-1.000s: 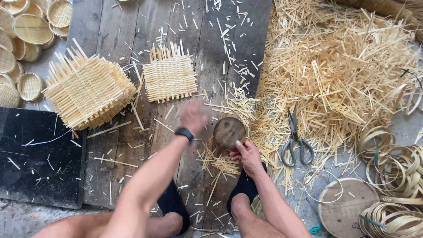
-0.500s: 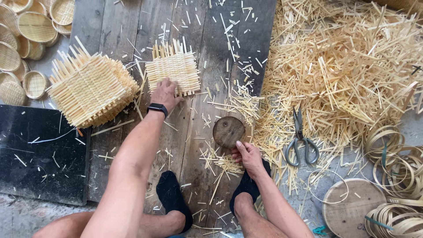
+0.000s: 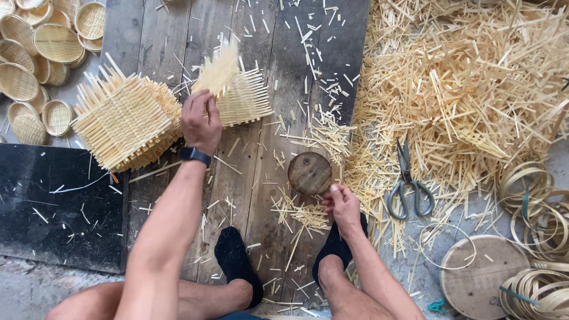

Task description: The person constructs small bamboo baskets by weaving thin bamboo strips onto circular frames and using shears to trim excess material.

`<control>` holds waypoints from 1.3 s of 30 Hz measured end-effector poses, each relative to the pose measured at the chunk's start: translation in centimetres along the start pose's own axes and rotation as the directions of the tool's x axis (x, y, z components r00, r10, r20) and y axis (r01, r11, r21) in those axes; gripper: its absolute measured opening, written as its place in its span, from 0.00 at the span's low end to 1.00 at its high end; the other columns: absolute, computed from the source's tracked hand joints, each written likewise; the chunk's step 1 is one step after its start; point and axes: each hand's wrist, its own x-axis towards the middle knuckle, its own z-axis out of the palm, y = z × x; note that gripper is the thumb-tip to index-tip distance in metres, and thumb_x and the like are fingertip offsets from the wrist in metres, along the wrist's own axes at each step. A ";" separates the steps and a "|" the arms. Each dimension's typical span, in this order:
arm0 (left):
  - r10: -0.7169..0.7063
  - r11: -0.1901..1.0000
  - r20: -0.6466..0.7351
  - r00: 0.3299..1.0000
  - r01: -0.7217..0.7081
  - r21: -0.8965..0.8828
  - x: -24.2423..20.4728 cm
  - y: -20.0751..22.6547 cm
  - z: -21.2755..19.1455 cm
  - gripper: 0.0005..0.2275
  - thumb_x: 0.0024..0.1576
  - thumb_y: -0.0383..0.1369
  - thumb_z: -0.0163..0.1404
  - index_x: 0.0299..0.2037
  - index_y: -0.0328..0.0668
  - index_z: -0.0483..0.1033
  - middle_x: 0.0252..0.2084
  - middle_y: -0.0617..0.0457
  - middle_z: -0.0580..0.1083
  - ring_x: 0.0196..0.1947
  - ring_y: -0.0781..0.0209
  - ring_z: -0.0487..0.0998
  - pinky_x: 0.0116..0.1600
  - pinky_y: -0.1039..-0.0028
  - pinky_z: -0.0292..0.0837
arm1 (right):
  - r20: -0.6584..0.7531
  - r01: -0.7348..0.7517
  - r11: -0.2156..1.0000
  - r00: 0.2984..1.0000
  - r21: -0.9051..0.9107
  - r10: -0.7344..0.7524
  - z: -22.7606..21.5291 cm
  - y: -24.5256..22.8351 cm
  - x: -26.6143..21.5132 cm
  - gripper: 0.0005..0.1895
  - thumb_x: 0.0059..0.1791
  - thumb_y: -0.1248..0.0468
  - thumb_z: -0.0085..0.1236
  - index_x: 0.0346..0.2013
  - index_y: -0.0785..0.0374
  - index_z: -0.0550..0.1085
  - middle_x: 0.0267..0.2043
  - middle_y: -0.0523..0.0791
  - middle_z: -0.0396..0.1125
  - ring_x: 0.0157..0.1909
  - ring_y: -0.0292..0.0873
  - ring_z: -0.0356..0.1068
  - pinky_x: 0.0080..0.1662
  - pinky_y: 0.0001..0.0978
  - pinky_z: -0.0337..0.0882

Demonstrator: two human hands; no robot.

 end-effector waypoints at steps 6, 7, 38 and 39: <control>0.170 0.959 0.063 0.983 -0.151 -0.238 -7.1 11.3 -2.9 0.08 0.61 0.25 0.54 0.48 0.32 0.81 0.45 0.42 0.82 0.34 0.58 0.82 0.34 0.73 0.80 | 0.065 0.122 0.969 0.988 0.214 -0.139 -1.1 -3.8 -0.7 0.27 0.57 0.47 0.39 0.54 0.67 0.71 0.40 0.48 0.72 0.39 0.39 0.74 0.40 0.30 0.75; 0.385 0.884 0.022 0.923 -0.362 -0.295 -9.0 13.3 -2.7 0.03 0.59 0.24 0.54 0.38 0.43 0.75 0.47 0.47 0.80 0.48 0.54 0.83 0.49 0.68 0.82 | 0.131 0.082 0.932 0.982 0.354 -0.136 -1.2 -4.3 -0.9 0.30 0.57 0.45 0.37 0.55 0.68 0.71 0.41 0.48 0.72 0.40 0.40 0.74 0.42 0.31 0.76; -0.439 0.834 0.247 0.864 0.494 -0.244 -15.2 12.9 1.4 0.06 0.48 0.30 0.66 0.31 0.42 0.84 0.36 0.52 0.80 0.35 0.63 0.78 0.40 0.76 0.76 | -0.121 0.053 0.986 0.992 0.160 -0.033 -0.5 -2.6 0.9 0.14 0.43 0.64 0.71 0.39 0.67 0.78 0.35 0.47 0.76 0.35 0.36 0.74 0.39 0.27 0.76; -0.484 0.760 0.344 0.805 0.581 -0.290 -15.1 13.0 1.0 0.05 0.50 0.31 0.65 0.33 0.42 0.83 0.36 0.53 0.80 0.35 0.65 0.79 0.40 0.77 0.77 | -0.115 0.036 0.973 0.993 0.227 -0.010 -0.7 -2.6 1.1 0.14 0.45 0.61 0.69 0.39 0.67 0.78 0.35 0.47 0.76 0.36 0.37 0.74 0.40 0.29 0.77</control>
